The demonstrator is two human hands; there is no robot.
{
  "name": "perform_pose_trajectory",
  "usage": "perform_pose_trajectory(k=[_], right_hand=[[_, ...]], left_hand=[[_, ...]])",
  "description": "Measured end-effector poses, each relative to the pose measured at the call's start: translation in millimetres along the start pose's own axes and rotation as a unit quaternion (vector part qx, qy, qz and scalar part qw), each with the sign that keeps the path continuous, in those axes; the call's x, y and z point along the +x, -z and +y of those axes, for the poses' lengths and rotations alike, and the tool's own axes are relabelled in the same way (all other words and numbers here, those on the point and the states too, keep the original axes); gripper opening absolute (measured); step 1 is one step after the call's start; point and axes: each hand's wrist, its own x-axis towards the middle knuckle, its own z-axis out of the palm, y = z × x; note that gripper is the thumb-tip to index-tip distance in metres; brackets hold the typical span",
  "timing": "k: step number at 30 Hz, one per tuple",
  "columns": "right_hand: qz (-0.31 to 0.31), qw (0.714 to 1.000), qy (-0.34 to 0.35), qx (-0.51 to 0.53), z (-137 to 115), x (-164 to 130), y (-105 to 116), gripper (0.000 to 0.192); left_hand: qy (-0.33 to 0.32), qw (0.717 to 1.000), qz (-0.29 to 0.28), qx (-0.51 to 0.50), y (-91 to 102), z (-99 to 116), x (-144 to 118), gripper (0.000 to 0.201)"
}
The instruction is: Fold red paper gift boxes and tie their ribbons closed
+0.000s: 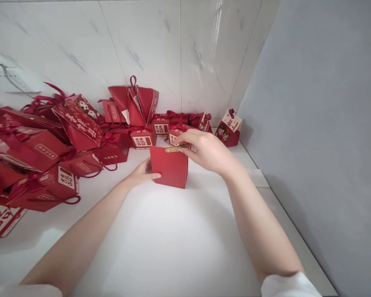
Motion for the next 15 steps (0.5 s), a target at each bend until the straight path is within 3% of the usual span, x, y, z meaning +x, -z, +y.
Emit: perform_pose_trajectory(k=[7,15], right_hand=[[-0.053,0.998,-0.032,-0.031,3.4,-3.8,13.0,0.015],[-0.071,0.994,-0.082,-0.024,8.7,-7.8,16.8,0.007]], left_hand=[[0.004,1.000,0.009,0.005,-1.1,3.8,-0.8,0.069],[0.005,1.000,0.011,0.003,-2.0,7.7,-1.7,0.069]])
